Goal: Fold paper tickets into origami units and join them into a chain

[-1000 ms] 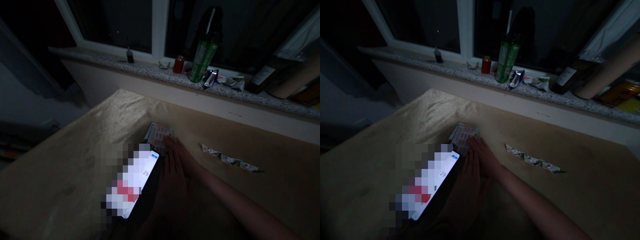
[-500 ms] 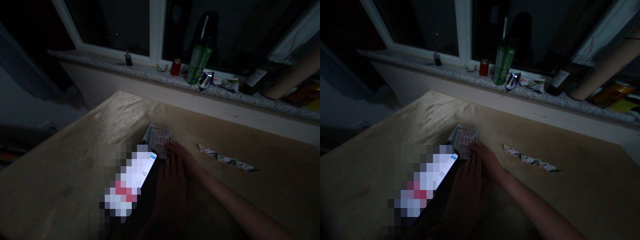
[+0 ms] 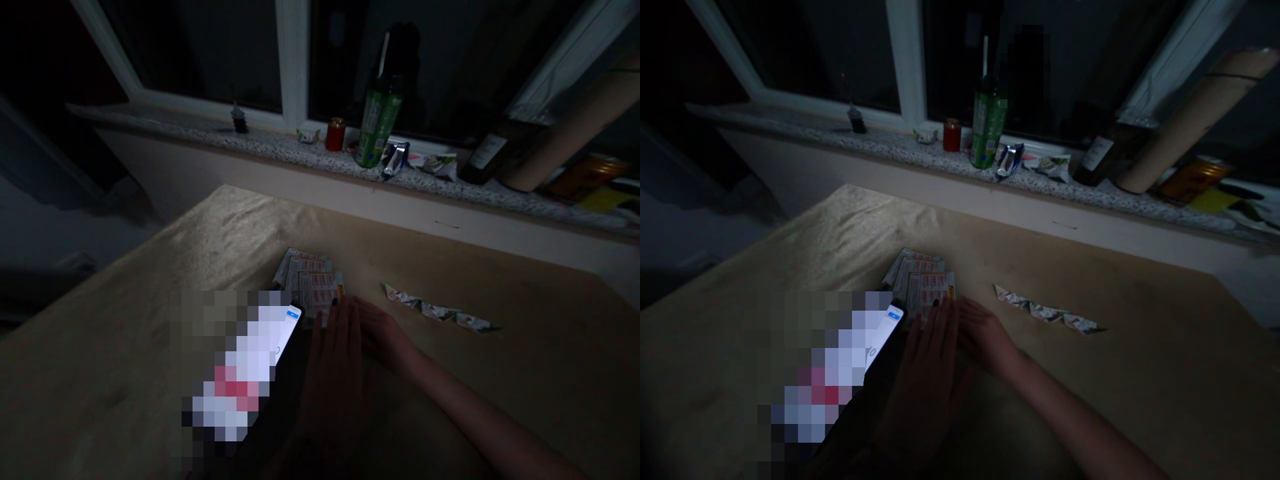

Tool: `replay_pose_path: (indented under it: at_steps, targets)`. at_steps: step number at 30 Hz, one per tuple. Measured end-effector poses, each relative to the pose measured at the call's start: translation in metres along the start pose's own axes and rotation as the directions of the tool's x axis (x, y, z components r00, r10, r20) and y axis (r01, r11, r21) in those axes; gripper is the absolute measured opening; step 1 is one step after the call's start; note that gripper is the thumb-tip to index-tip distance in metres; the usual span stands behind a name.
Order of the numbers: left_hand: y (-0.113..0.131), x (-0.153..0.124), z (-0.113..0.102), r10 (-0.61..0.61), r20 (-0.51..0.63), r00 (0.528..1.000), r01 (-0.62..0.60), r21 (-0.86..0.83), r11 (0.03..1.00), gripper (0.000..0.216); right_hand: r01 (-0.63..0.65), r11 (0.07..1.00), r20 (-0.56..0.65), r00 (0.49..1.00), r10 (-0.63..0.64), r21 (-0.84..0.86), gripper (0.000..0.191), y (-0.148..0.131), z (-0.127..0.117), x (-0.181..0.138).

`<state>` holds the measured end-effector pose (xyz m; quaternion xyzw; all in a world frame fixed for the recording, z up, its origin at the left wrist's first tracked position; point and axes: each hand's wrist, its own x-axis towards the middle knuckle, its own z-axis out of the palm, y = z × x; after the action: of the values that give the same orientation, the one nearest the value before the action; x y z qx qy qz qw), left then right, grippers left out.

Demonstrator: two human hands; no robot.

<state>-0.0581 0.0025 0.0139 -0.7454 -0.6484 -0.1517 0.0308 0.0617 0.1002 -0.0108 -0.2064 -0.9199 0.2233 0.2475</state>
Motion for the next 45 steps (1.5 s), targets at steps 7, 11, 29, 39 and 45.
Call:
replay_pose_path:
  at_steps: [7, 11, 29, 39, 45]
  targets:
    - [0.000, -0.001, 0.002, 0.053, 0.080, 0.995, -0.052, -0.015, 0.999, 0.058, -0.007, 0.996, 0.040, 0.999, 0.011, -0.094, 0.034, -0.006, -0.015, -0.026]
    - [0.005, -0.003, 0.004, 0.099, 0.084, 0.992, -0.095, -0.041, 0.995, 0.055, 0.010, 0.991, 0.033, 0.999, -0.005, -0.132, 0.032, -0.012, -0.024, -0.041]
    - [0.020, -0.006, 0.005, 0.458, 0.187, 0.869, -0.419, -0.213, 0.883, 0.048, -0.115, 0.993, 0.007, 0.993, 0.115, -0.018, 0.024, -0.044, -0.048, -0.106]
    - [0.027, -0.005, 0.012, 0.591, 0.217, 0.777, -0.502, -0.351, 0.790, 0.061, -0.197, 0.979, 0.011, 0.980, 0.197, -0.056, 0.025, -0.058, -0.056, -0.148]
    - [0.034, 0.002, 0.003, 0.683, 0.261, 0.682, -0.549, -0.434, 0.714, 0.070, -0.207, 0.975, -0.017, 0.978, 0.206, -0.079, 0.025, -0.066, -0.062, -0.165]
